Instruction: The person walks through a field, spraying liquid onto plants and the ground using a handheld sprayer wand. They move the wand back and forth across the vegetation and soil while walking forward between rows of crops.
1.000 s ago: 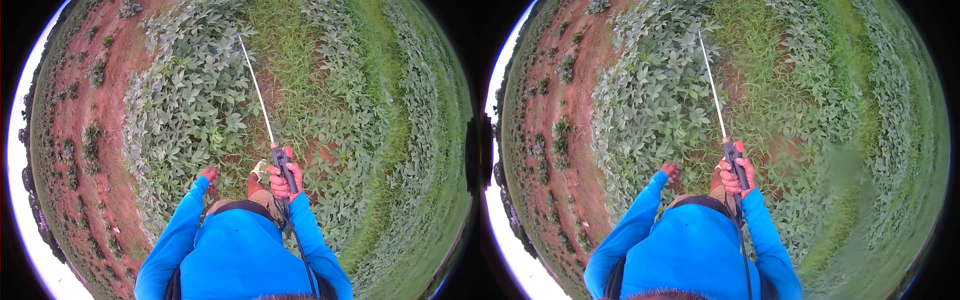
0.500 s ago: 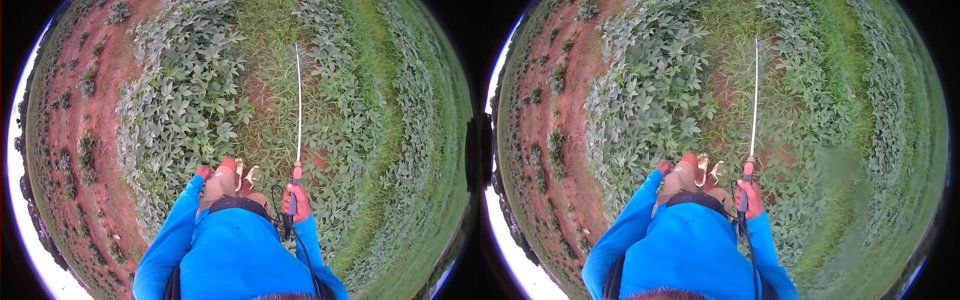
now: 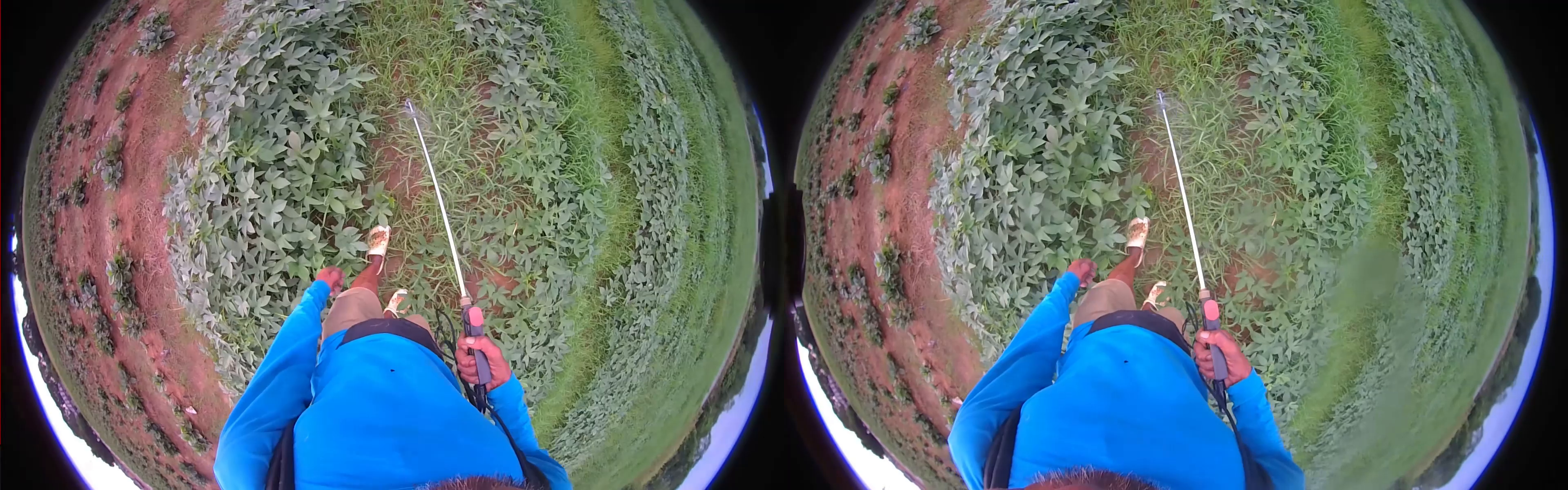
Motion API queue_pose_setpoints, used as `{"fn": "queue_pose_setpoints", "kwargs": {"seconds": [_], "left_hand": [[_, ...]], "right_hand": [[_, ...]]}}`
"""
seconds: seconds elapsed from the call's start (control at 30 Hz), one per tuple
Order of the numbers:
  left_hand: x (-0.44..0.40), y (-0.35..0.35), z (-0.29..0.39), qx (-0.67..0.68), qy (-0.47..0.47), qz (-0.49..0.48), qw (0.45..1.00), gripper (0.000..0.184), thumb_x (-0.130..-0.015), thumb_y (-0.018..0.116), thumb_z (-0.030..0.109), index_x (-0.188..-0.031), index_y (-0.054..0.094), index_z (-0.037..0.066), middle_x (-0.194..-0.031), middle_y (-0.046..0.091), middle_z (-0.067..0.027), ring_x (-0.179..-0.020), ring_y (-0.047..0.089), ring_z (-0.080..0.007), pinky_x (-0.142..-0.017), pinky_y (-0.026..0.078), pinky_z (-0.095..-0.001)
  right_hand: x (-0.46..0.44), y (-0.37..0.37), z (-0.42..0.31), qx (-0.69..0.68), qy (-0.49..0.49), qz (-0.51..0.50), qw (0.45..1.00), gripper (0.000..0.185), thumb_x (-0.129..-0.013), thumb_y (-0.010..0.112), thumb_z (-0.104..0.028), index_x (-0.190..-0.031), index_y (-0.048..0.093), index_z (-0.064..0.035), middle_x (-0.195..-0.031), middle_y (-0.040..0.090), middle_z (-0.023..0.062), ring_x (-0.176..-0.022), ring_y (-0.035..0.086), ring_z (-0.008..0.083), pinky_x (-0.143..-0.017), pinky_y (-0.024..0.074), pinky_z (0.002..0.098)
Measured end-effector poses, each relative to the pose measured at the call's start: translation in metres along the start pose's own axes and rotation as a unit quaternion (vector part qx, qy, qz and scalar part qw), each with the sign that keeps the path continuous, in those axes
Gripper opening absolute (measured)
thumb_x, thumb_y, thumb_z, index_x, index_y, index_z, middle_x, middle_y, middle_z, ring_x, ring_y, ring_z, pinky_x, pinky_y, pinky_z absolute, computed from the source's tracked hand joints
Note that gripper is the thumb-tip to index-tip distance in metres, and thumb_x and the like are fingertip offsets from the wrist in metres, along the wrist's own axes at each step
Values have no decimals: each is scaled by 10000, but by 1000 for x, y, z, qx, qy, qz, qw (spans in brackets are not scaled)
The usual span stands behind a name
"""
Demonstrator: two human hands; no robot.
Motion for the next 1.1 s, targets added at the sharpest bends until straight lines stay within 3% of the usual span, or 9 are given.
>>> {"fn": "queue_pose_setpoints", "kwargs": {"seconds": [0.07,0.2,0.27,0.47,0.6,0.73,0.8,0.93,1.1], "left_hand": [[-23,-7,30,-5,106,-44,993,290,-867,483,313,-961,584,58,-688,565,-44,-471,493,-107,-375,348,-234],[-35,-12,94,53,84,-19,995,283,-882,473,318,-962,586,70,-722,571,-42,-494,500,-100,-393,356,-228],[-30,-16,124,12,118,-1,993,315,-792,472,294,-938,569,33,-755,562,-71,-544,521,-152,-426,390,-281],[-41,-40,122,7,41,23,999,297,-790,477,291,-926,574,46,-723,563,-65,-536,520,-161,-438,398,-302],[-38,-53,97,16,-12,14,1000,250,-795,479,257,-911,573,57,-676,552,-59,-499,507,-165,-414,383,-307],[-41,-68,75,45,3,11,999,227,-801,475,232,-909,570,55,-668,549,-62,-484,504,-168,-399,375,-298],[-44,-75,73,18,-37,28,999,220,-806,470,219,-912,569,54,-664,549,-65,-480,507,-171,-390,373,-296],[-59,-84,91,17,-45,18,999,222,-808,469,219,-915,568,53,-670,554,-66,-479,512,-175,-391,382,-301],[-66,-85,147,27,14,10,1000,236,-805,488,294,-898,578,97,-672,558,-20,-492,496,-123,-421,381,-263]], "right_hand": [[-20,19,-21,-1,27,-54,998,182,-842,505,-258,-816,411,-103,-566,359,-4,-393,298,72,-330,277,218],[-67,68,-70,76,29,-64,995,179,-849,504,-272,-797,424,-121,-567,370,-21,-406,318,61,-342,269,210],[-91,94,-92,87,29,-86,992,180,-849,505,-274,-800,424,-120,-568,366,-24,-406,316,60,-341,273,211],[-141,151,-140,49,45,-184,981,205,-844,517,-293,-823,416,-116,-578,360,-25,-405,307,61,-335,297,216],[-139,165,-149,45,37,-148,987,205,-850,509,-297,-821,415,-117,-574,358,-24,-409,308,61,-336,297,213],[-100,157,-145,72,-9,-45,996,197,-849,515,-286,-806,420,-119,-562,367,-15,-402,324,68,-335,296,214],[-79,153,-142,64,-16,-13,998,197,-847,520,-285,-805,423,-119,-558,367,-13,-399,327,71,-334,292,212],[-60,155,-151,30,-46,67,996,198,-845,528,-285,-794,430,-121,-551,368,-10,-389,331,76,-328,282,209],[-89,156,-196,26,-139,51,989,214,-835,544,-306,-780,445,-124,-562,382,-15,-395,343,76,-326,296,222]]}}
Point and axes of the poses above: each hand's wrist, its own x-axis away from the middle knuckle, its own y-axis out of the palm, z = x × y, the point moved 3 cm from there along -x, towards the middle knuckle
